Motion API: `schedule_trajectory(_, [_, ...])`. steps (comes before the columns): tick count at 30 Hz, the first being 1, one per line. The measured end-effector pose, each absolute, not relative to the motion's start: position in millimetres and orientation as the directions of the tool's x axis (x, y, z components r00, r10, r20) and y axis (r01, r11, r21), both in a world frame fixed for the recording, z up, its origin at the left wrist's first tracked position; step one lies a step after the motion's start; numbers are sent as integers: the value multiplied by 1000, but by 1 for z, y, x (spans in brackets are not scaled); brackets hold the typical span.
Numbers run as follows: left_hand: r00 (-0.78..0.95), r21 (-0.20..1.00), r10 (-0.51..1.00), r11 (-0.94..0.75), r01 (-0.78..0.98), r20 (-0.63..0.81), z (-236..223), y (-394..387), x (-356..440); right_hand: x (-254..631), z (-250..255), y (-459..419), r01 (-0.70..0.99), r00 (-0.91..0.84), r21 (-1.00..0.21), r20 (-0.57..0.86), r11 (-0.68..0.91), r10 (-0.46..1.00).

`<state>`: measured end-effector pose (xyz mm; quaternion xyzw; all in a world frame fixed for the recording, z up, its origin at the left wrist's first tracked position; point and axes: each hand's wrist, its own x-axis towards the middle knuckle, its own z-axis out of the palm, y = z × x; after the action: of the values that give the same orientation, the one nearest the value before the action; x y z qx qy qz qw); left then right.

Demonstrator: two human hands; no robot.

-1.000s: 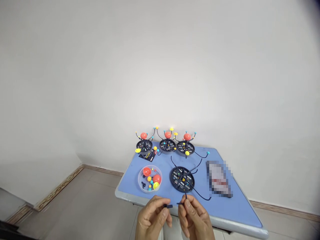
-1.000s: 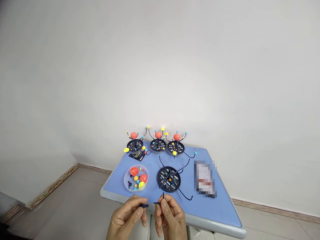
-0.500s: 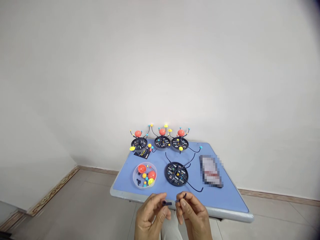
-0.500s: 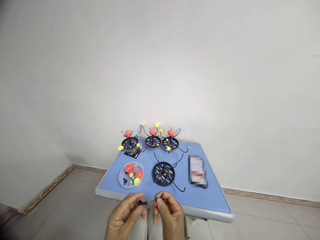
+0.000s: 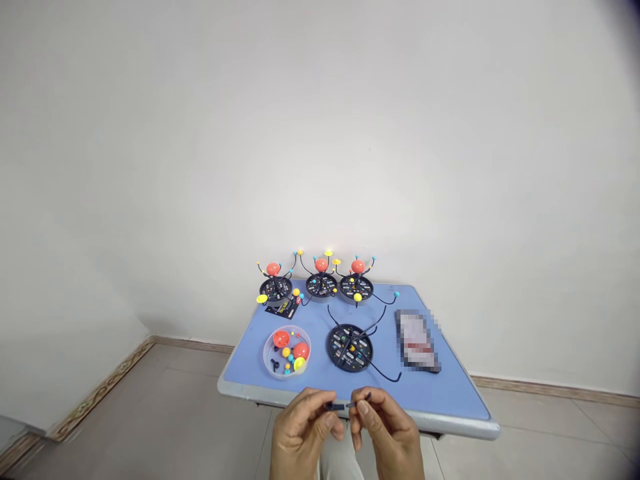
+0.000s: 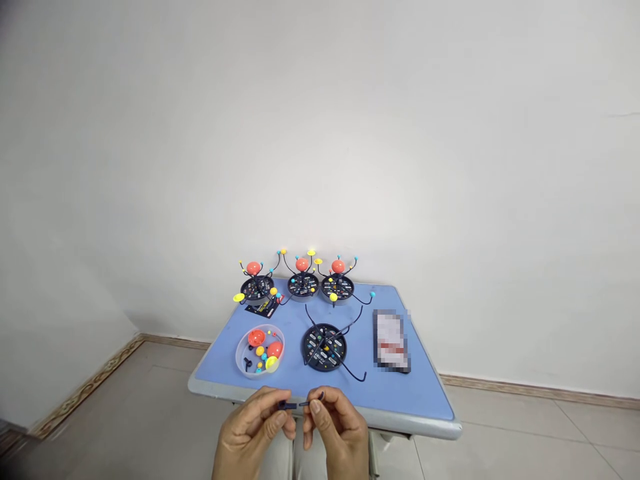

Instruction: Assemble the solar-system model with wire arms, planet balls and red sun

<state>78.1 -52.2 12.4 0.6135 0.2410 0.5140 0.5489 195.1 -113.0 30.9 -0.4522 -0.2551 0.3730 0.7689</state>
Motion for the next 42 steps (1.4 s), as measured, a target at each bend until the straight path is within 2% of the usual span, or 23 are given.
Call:
schedule_trajectory(16, [287,911,870,-347,-224,402,22,-56,79,190,39,-112,-292,622,-904,68,311,780])
schedule_trajectory(22, [386,829,743,-546,-123,547,25,-47,72,190,36,-110,-271,618,-911,83,311,782])
schedule_trajectory(28, [331,718,643,-665,-206,690,26,-45,75,189,30,-109,-280,589,-913,82,298,804])
schedule_trajectory(36, [380,777,678,-573,-261,629,19,-39,76,185,25,-111,-274,603,-907,97,320,792])
schedule_trajectory(40, [480,880,741,-346,-324,469,14,-32,81,189,29,-111,-215,620,-927,113,306,776])
schedule_trajectory(42, [526,926,771,-228,-301,360,18,-27,83,195,33,-110,-167,636,-940,129,299,761])
